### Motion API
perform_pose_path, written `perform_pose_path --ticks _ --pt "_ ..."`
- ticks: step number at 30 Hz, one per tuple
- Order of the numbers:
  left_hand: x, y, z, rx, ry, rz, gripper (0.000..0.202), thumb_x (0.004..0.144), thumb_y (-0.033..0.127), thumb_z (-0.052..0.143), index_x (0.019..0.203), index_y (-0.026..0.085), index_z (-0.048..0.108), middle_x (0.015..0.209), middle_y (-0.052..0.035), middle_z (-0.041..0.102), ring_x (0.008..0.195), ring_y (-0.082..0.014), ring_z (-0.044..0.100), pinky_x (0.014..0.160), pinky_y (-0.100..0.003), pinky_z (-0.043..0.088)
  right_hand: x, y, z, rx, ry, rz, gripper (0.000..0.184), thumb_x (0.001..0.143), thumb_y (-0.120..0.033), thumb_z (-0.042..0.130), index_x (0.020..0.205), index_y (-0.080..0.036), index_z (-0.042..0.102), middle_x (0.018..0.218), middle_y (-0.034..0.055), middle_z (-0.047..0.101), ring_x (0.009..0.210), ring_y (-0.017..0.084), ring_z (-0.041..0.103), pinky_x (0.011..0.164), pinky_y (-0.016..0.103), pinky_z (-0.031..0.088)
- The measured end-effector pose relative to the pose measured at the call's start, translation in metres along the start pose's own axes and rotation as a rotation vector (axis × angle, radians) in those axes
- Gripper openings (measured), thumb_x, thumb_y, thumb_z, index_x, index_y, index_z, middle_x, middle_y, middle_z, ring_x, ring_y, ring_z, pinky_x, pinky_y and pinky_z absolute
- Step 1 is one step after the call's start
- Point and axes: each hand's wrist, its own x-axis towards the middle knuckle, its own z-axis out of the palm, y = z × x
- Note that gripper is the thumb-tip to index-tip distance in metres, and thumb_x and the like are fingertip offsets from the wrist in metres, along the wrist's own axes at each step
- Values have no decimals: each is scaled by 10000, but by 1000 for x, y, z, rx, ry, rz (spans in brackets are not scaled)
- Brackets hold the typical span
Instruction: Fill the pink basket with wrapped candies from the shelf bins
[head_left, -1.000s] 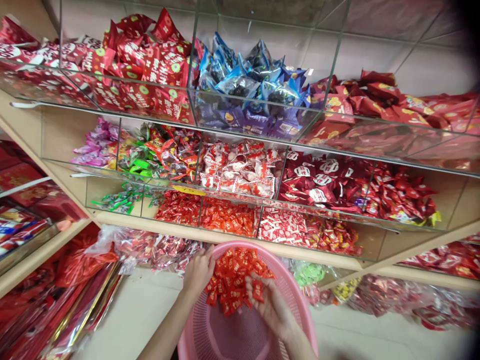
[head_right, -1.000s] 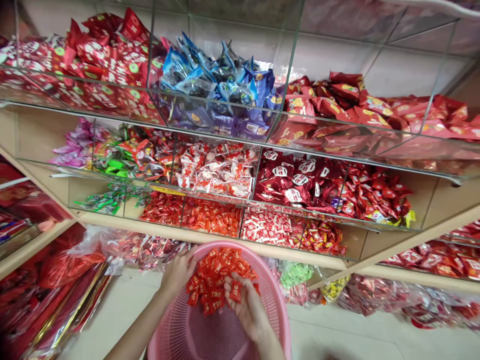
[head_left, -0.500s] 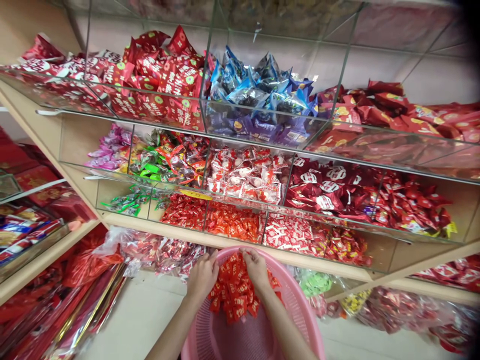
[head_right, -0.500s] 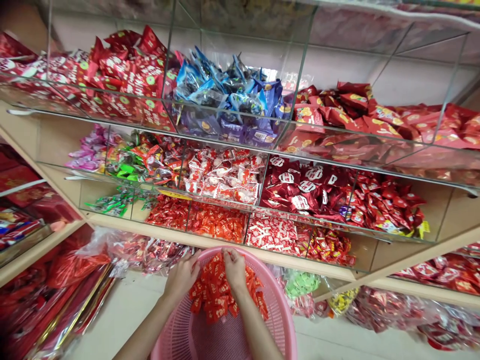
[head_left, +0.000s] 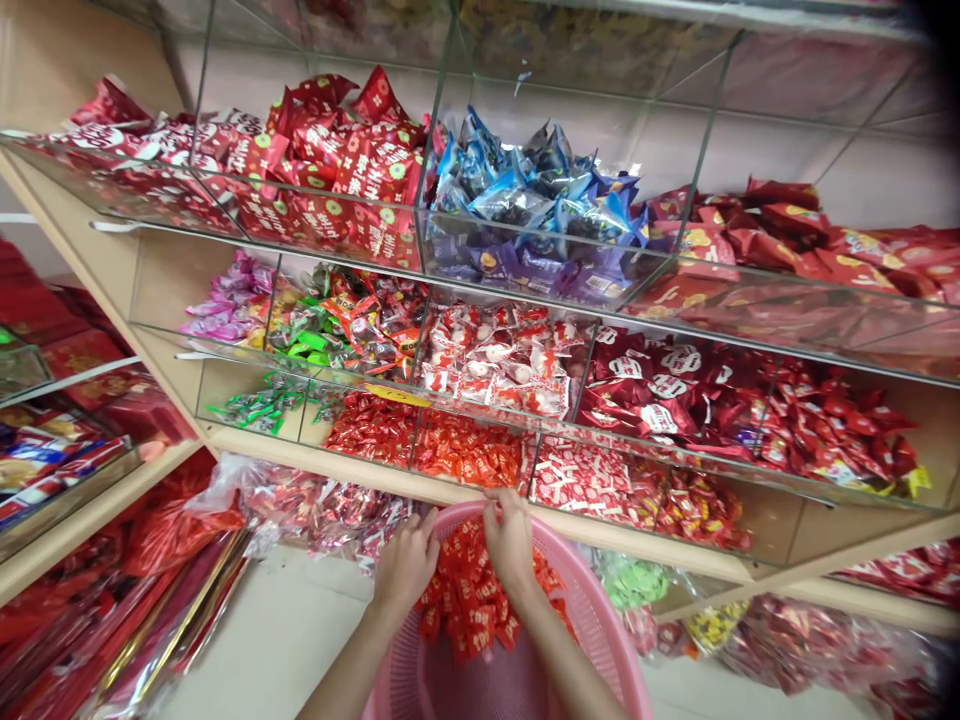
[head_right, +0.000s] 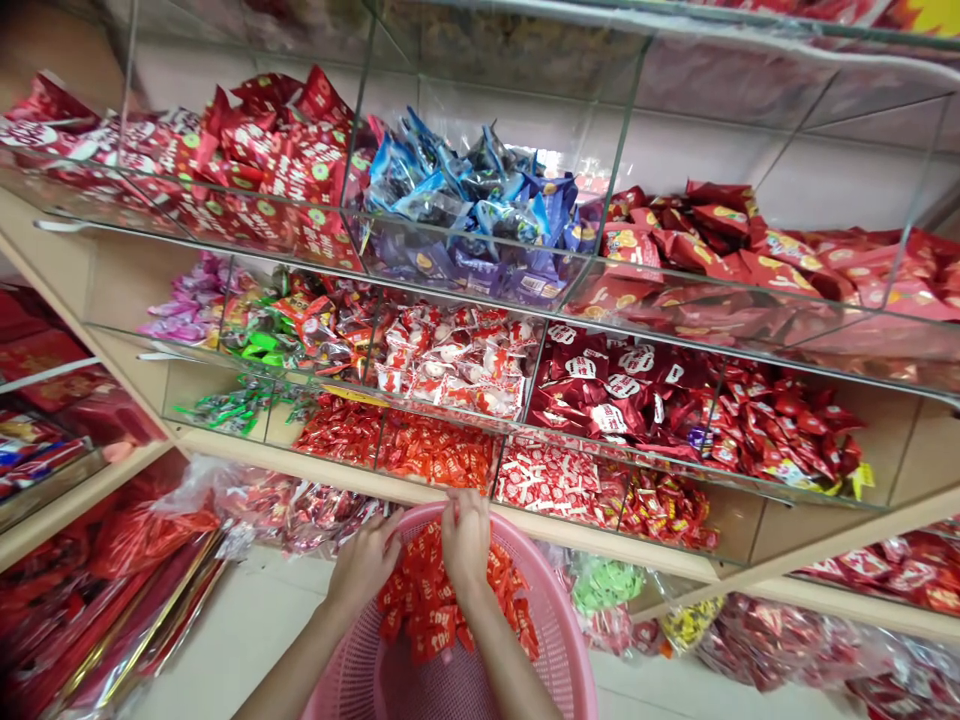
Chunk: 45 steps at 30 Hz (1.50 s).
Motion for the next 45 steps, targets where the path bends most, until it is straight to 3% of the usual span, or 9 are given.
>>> perform_pose_path --ticks 5,8,12,16,22,32,39,45 --pt "0 0 0 -13 -11 -2 442 913 230 372 1336 228 499 1150 -107 621 1008 -188 606 832 -274 455 46 -14 -5 -363 -74 -71 372 851 -239 433 1194 -166 558 1247 141 510 1134 269 445 991 383 331" --pt "-1 1 0 -28 -12 1 441 915 223 366 1335 224 499 1146 -105 623 1039 -189 590 860 -281 444 74 -14 4 -584 -233 56 650 799 -386 570 1368 -122 400 1426 214 341 1272 343 344 1044 445 250" --pt "-1 1 -1 -41 -33 -18 447 911 214 375 1341 237 492 1151 -98 623 1038 -187 586 861 -281 440 96 -15 17 -734 -450 229 1018 705 -588 626 1476 -118 157 1519 268 137 1389 385 155 1064 515 150" --pt "-2 0 -3 -37 -47 -14 452 910 210 374 1347 224 487 1153 -103 621 1023 -190 595 846 -279 448 105 -20 22 -823 -566 305 1194 608 -647 673 1486 -108 70 1507 305 132 1383 398 167 1052 514 154" --pt "-1 0 -2 -27 -43 -21 455 916 226 370 1358 233 477 1172 -108 617 1028 -195 596 844 -281 453 104 -13 19 -758 -585 229 1039 665 -609 640 1466 -121 194 1452 245 323 1335 342 297 1042 466 206" --pt "-1 0 0 -2 -14 -5 455 913 221 368 1351 217 490 1198 -121 612 1049 -210 604 858 -296 465 103 -5 26 -681 -508 219 850 655 -417 725 1384 -161 371 1367 209 428 1254 342 402 979 454 314" --pt "0 -1 2 14 -10 7 453 917 222 352 1349 215 491 1193 -121 618 1028 -213 614 835 -299 474 99 0 24 -620 -491 268 867 668 -462 698 1388 -139 338 1343 217 448 1225 334 454 941 408 384" --pt "0 -2 3 18 0 15 450 916 221 358 1345 206 495 1186 -122 618 1044 -210 607 848 -293 467 100 -1 24 -592 -508 304 908 652 -445 720 1400 -133 310 1367 236 426 1246 354 443 949 437 387"
